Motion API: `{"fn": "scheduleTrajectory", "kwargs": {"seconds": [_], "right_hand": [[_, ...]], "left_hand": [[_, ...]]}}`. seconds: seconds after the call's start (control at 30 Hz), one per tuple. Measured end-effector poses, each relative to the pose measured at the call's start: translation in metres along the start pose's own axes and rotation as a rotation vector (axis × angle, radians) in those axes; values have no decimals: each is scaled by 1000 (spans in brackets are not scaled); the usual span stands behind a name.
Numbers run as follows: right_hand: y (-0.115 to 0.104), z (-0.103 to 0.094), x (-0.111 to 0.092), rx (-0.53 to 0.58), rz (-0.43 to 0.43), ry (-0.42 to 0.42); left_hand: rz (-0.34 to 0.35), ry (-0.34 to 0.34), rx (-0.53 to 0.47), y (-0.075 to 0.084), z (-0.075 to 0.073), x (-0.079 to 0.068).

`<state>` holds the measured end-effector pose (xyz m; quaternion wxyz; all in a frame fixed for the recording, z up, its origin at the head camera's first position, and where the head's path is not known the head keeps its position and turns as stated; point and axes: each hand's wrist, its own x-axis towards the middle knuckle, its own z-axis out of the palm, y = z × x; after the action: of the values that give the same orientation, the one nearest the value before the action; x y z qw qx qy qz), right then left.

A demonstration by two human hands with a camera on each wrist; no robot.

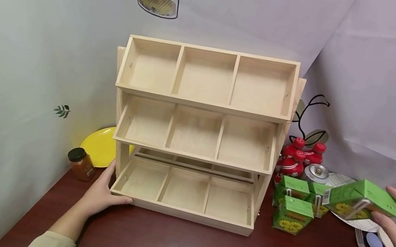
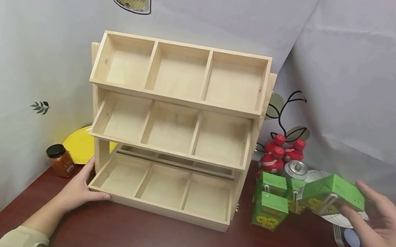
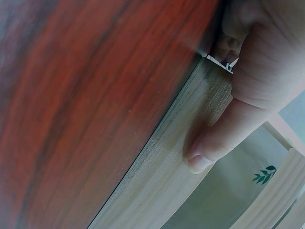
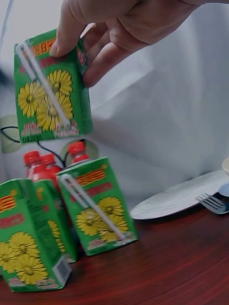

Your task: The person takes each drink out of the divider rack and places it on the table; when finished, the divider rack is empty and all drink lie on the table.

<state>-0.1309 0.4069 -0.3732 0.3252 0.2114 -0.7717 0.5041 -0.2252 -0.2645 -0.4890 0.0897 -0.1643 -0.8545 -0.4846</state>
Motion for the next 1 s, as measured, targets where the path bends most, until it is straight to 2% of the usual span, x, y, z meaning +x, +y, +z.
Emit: {"fn": "scheduleTrajectory", "kwargs": {"seconds": [0.03, 0.1, 0.17, 0.27, 0.47, 0.6, 0.77, 0.87, 1.0], "right_hand": [[2, -3, -2, -97, 20, -12], [8, -7, -7, -204, 65, -45], [16, -10, -12, -224, 113, -89], [26, -13, -19, -251, 182, -154], [35, -15, -25, -341, 303, -272], [39, -15, -24, -394, 373, -372], [43, -9, -25, -360, 433, -448], [43, -4, -27, -362, 427, -433], [45, 2, -27, -332, 441, -434]], "left_hand": [[1, -1, 3, 1, 0, 0], [-1, -4, -7, 5, 0, 1], [6, -4, -15, 3, 1, 2], [9, -3, -33, 11, 2, 1], [-9, 2, -1, -12, 4, 3], [5, 0, 10, -16, 3, 5], [8, -2, -22, 3, 1, 1], [2, -13, -19, 16, -1, -2], [-11, -16, -13, 25, -2, -2]]}}
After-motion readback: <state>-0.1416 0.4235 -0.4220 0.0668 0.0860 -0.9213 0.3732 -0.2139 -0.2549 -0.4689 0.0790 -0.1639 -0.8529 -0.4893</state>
